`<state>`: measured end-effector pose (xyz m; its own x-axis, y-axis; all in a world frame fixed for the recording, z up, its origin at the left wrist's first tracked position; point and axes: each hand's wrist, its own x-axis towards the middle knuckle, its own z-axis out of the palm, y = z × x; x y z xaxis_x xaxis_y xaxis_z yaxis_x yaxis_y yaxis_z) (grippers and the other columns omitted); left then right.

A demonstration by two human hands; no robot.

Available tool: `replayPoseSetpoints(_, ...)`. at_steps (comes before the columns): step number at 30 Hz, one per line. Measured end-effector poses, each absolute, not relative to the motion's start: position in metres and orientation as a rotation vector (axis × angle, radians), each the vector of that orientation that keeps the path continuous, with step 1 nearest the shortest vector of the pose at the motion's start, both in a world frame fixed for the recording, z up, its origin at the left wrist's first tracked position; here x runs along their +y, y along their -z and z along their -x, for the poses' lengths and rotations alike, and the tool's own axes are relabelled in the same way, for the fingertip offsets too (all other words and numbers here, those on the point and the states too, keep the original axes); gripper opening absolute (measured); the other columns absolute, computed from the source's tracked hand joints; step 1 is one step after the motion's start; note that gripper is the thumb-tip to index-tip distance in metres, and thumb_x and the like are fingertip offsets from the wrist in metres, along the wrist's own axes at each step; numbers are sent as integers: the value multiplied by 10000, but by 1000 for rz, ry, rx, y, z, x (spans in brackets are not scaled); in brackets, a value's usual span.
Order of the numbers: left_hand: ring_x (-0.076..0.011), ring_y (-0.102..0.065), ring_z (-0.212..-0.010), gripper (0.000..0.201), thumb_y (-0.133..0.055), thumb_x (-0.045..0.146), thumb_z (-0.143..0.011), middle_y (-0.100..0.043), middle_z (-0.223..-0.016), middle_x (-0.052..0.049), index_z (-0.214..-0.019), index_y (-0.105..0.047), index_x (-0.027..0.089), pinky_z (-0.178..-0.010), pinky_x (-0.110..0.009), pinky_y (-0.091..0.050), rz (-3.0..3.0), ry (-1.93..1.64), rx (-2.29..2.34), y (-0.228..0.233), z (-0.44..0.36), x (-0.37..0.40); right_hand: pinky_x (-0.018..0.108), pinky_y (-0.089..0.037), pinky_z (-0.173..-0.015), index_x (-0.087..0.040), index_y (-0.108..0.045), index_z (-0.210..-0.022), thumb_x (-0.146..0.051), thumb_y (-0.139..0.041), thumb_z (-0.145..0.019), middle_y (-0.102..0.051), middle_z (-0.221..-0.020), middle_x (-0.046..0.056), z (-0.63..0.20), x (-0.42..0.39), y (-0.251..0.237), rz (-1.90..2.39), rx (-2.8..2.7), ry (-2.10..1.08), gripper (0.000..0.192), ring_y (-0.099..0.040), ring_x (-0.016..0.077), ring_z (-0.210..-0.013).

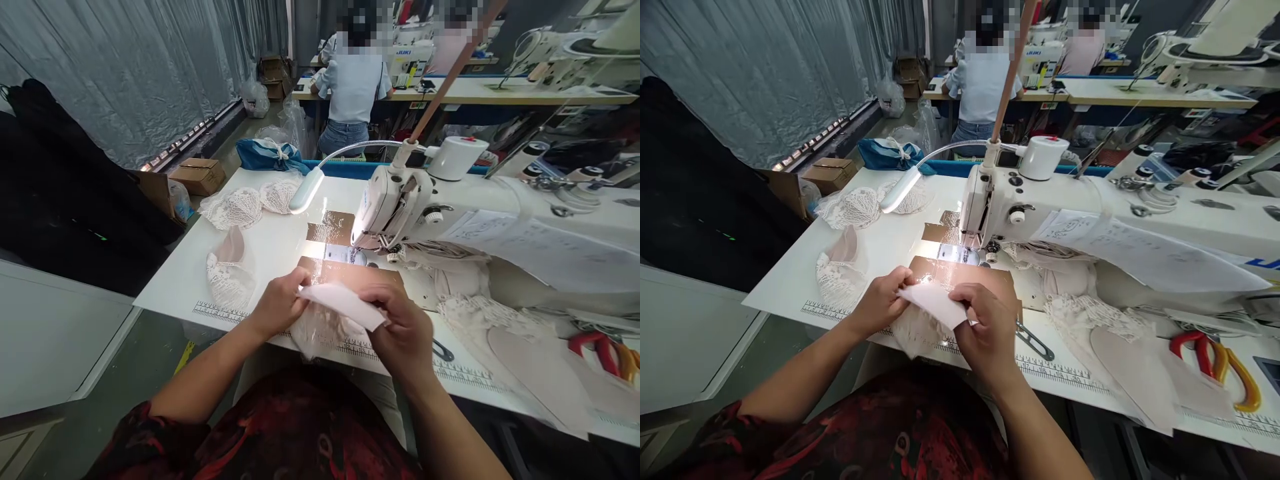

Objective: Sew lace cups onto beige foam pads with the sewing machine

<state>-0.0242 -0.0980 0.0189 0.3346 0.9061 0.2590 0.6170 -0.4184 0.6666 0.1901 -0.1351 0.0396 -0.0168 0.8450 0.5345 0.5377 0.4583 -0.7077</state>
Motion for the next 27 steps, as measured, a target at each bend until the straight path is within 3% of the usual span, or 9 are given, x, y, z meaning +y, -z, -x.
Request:
replayPoseSetpoints(3,-150,-543,-629,116,-490,261,-869,-581,-699,-2,-852,-566,175,-582,-239,-372,-2030,-736,1506,-16,32,-99,266,-465,-706,-241,-610,-884,-140,-625,-753,-677,-862,-3,-198,-142,-45,1237,-1539,-215,166,-628,166,-802)
replayPoseSetpoints(6,-153,-574,-640,347,-441,422,-919,-610,-708,-37,-824,-629,146,-574,-236,-410,-1763,-571,1078,-24,35,-114,252,-434,-623,-223,-629,-841,-198,-617,-784,-662,-794,1,-203,-141,-46,1388,-1563,-383,63,-596,154,-711)
replayPoseSetpoints(8,-173,-624,-735,418,-474,485,-901,-657,-925,-92,-1080,-635,143,-600,-241,-457,-1599,-469,659,-33,33,-126,243,-412,-558,-204,-653,-831,-278,-595,-823,-648,-748,10,-201,-138,-42,1386,-1656,-835,94,-567,147,-648)
replayPoseSetpoints(10,-191,-635,-845,564,-573,468,-854,-603,-1170,-127,-1341,-491,195,-647,-251,-491,-1605,-496,528,-41,28,-134,240,-414,-537,-190,-668,-846,-382,-589,-841,-643,-729,14,-196,-138,-33,1204,-1633,-1415,208,-558,146,-627)
replayPoseSetpoints(14,-264,-528,-1124,779,-760,410,-703,-484,-1343,-124,-1393,-444,233,-896,-334,-473,-1872,-705,870,-39,21,-129,261,-452,-590,-185,-674,-835,-467,-681,-765,-652,-740,9,-182,-145,-14,832,-1353,-2061,291,-577,155,-647)
replayPoseSetpoints(17,-245,-563,-1035,673,-729,406,-720,-587,-1175,-109,-1316,-511,181,-868,-337,-473,-1640,-545,809,-24,24,-120,253,-463,-609,-197,-642,-824,-391,-776,-681,-640,-755,-7,-175,-150,-8,852,-1227,-2038,275,-576,147,-669)
replayPoseSetpoints(22,-132,-517,-653,210,-640,229,-673,-582,-719,-21,-838,-652,101,-596,-220,-406,-1151,-480,788,-7,37,-118,174,-377,-472,-254,-541,-868,-271,-821,-633,-513,-659,-76,-179,-152,-4,1065,-992,-1644,365,-443,75,-528)
replayPoseSetpoints(25,-118,-493,-631,196,-586,146,-593,-561,-681,-2,-774,-652,108,-589,-212,-387,-1025,-554,855,0,40,-122,195,-399,-496,-281,-551,-1030,-320,-791,-678,-526,-683,-59,-184,-150,1,1102,-971,-1576,428,-467,94,-550)
replayPoseSetpoints(27,-111,-493,-615,232,-583,143,-589,-565,-675,3,-807,-655,113,-585,-208,-387,-929,-648,865,3,39,-125,219,-407,-515,-255,-595,-977,-405,-729,-738,-549,-685,-31,-186,-147,4,1121,-1000,-1613,312,-486,115,-571)
